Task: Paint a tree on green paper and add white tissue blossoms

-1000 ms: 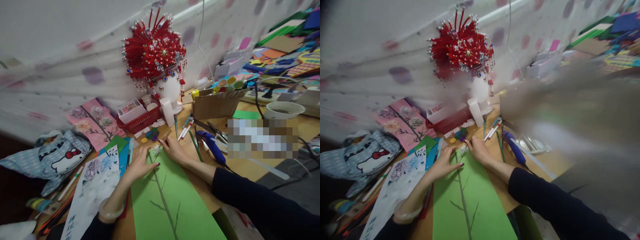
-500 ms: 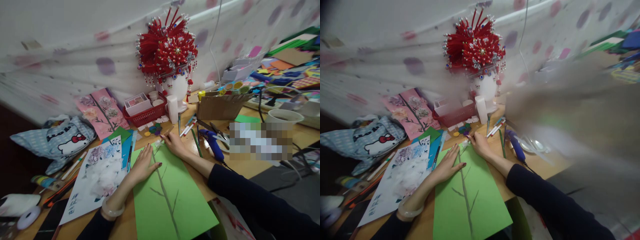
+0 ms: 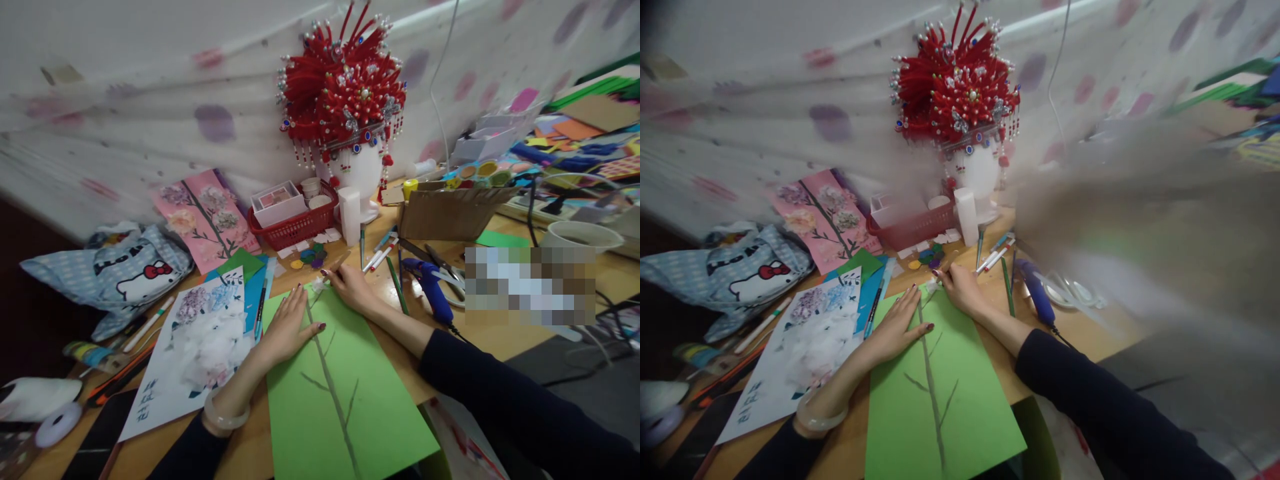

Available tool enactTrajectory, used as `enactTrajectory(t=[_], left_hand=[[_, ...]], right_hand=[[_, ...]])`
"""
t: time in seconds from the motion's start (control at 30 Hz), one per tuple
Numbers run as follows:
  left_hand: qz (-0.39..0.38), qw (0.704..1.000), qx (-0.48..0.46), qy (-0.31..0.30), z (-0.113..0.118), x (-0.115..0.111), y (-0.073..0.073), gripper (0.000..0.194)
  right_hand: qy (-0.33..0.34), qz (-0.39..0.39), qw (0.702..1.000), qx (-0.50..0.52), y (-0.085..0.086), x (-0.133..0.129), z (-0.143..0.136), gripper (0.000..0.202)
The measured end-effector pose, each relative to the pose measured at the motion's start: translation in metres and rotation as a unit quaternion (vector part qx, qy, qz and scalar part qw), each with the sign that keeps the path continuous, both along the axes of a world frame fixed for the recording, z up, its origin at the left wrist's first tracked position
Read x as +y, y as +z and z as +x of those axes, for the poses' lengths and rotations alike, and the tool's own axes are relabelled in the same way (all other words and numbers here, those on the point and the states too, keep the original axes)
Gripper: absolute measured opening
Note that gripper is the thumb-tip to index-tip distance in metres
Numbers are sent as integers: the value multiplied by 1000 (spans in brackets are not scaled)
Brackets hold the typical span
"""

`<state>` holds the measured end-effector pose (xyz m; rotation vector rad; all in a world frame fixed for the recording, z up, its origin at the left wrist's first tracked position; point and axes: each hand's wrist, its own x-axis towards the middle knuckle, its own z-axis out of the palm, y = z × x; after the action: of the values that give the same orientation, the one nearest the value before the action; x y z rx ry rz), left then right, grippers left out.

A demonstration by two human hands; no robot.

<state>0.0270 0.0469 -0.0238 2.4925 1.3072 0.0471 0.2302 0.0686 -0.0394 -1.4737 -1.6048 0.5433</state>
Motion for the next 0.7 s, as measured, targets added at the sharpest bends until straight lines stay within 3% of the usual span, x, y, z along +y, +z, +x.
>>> enactTrajectory(t=[0.3,0.53,0.63,0.7], left_hand=[[1,1000,-7,-2,1,-1,1,77],[-7,1000,8,-1,1,3,4,78],[-3,1000,0,6,3,-13,13,80],[5,1000,-6,-1,6,-39,18,91]], right_hand=[[-9,39,998,54,5,-2,-1,21],[-76,89,987,108,14,-6,1,31],[-99,104,983,113,16,-8,1,31],[-112,117,980,116,18,-8,2,32]])
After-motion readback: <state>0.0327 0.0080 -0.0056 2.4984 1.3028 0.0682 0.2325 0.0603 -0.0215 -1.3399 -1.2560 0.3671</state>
